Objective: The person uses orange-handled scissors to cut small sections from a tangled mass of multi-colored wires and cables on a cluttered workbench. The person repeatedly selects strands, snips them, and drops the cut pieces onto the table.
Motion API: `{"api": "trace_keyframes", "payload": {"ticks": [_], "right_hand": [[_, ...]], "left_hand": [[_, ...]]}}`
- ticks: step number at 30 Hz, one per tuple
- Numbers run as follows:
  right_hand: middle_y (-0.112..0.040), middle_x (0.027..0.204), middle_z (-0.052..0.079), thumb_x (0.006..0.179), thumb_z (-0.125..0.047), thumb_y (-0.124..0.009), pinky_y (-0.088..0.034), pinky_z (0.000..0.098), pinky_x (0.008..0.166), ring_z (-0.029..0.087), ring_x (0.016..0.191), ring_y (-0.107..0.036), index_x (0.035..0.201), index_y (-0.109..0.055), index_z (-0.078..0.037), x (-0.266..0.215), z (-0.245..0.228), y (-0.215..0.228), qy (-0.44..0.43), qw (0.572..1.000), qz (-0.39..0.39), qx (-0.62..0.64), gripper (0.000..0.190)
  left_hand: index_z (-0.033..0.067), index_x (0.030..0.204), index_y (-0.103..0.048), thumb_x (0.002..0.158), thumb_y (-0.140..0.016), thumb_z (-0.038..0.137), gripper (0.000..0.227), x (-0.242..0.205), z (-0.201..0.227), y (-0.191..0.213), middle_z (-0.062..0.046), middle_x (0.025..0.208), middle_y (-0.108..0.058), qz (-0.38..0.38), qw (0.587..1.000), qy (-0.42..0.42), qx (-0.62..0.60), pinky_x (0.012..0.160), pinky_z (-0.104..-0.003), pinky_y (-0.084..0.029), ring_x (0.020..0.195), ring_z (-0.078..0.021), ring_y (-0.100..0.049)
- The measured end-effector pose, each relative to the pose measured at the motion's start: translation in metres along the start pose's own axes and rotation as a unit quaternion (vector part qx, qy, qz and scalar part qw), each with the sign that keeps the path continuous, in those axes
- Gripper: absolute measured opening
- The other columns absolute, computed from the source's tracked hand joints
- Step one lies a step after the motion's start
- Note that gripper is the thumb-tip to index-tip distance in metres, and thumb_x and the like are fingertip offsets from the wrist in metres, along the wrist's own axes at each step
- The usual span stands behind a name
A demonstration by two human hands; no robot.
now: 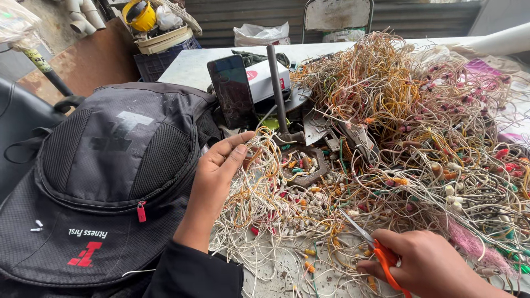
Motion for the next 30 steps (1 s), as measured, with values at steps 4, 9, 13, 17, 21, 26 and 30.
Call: {"api": "trace_keyframes", "payload": {"ticks": [4, 9, 13, 17, 21, 26, 30], "right_hand": [[-0.063, 0.06, 0.009, 0.075, -0.061, -0.076, -0.05, 0.0437, 0.059, 0.032, 0.061, -0.066, 0.082, -0.058, -0.014, 0.001, 0.004, -0.004, -0.008, 1.0, -0.006, -0.01, 0.051], [-0.065, 0.06, 0.008, 0.079, -0.055, -0.082, -0.049, 0.0445, 0.056, 0.032, 0.061, -0.067, 0.076, -0.057, -0.012, 0.003, 0.005, -0.003, 0.026, 0.999, 0.024, 0.018, 0.05], [-0.063, 0.058, 0.009, 0.078, -0.056, -0.083, -0.049, 0.0446, 0.057, 0.032, 0.06, -0.066, 0.079, -0.057, -0.014, 0.001, 0.008, -0.007, -0.014, 1.0, -0.005, 0.019, 0.049], [-0.061, 0.057, 0.007, 0.075, -0.06, -0.079, -0.048, 0.0436, 0.055, 0.031, 0.057, -0.064, 0.073, -0.055, -0.013, -0.002, 0.0, -0.001, 0.005, 1.0, 0.022, 0.013, 0.053], [-0.06, 0.057, 0.008, 0.075, -0.06, -0.078, -0.048, 0.0438, 0.055, 0.032, 0.058, -0.063, 0.077, -0.056, -0.014, -0.003, -0.004, 0.001, 0.0, 1.0, 0.005, 0.013, 0.051], [-0.061, 0.056, 0.007, 0.076, -0.06, -0.078, -0.048, 0.0441, 0.055, 0.032, 0.058, -0.064, 0.074, -0.056, -0.013, -0.002, -0.006, 0.004, 0.002, 1.0, 0.007, 0.016, 0.052], [-0.061, 0.056, 0.007, 0.075, -0.06, -0.078, -0.049, 0.0444, 0.056, 0.031, 0.058, -0.065, 0.078, -0.056, -0.014, -0.001, -0.004, 0.002, 0.002, 1.0, 0.012, 0.011, 0.05]], "left_hand": [[-0.0006, 0.133, -0.069, 0.106, -0.059, 0.017, 0.034, 0.001, -0.004, 0.003, -0.003, 0.109, -0.073, 0.008, 1.0, 0.005, 0.005, 0.085, -0.021, -0.048, 0.094, -0.0045, -0.06], [-0.0001, 0.122, -0.072, 0.108, -0.052, 0.027, 0.036, 0.003, -0.01, 0.006, -0.003, 0.111, -0.075, -0.002, 1.0, -0.003, -0.011, 0.092, -0.022, -0.051, 0.101, -0.0056, -0.066], [-0.0004, 0.109, -0.076, 0.104, -0.056, 0.041, 0.046, 0.002, -0.018, 0.007, -0.005, 0.099, -0.076, -0.011, 1.0, 0.021, 0.016, 0.087, -0.024, -0.053, 0.093, -0.0084, -0.067], [0.007, 0.103, -0.082, 0.102, -0.052, 0.062, 0.063, 0.0, -0.019, 0.003, -0.021, 0.087, -0.053, -0.037, 0.962, 0.062, 0.262, 0.082, -0.04, -0.037, 0.088, -0.0278, -0.046], [0.0095, 0.115, -0.058, 0.079, -0.068, 0.074, 0.075, -0.013, -0.01, -0.037, -0.016, 0.12, -0.062, -0.192, 0.888, -0.002, 0.418, 0.102, -0.045, -0.045, 0.122, -0.031, -0.057], [0.021, 0.133, -0.036, 0.072, -0.084, 0.05, 0.084, -0.022, -0.012, -0.048, -0.02, 0.134, -0.058, -0.223, 0.833, 0.103, 0.497, 0.104, -0.049, -0.043, 0.126, -0.0412, -0.055], [0.021, 0.131, -0.041, 0.084, -0.07, 0.023, 0.055, -0.014, 0.004, -0.031, -0.016, 0.129, -0.067, -0.128, 0.858, 0.084, 0.491, 0.09, -0.046, -0.056, 0.111, -0.0385, -0.069]]}}
Point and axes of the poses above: each hand's wrist, its own x-axis towards the middle knuckle, its own y-axis out of the back of the hand, z = x × y, the point moved 6 cm from there along x, towards the middle knuckle
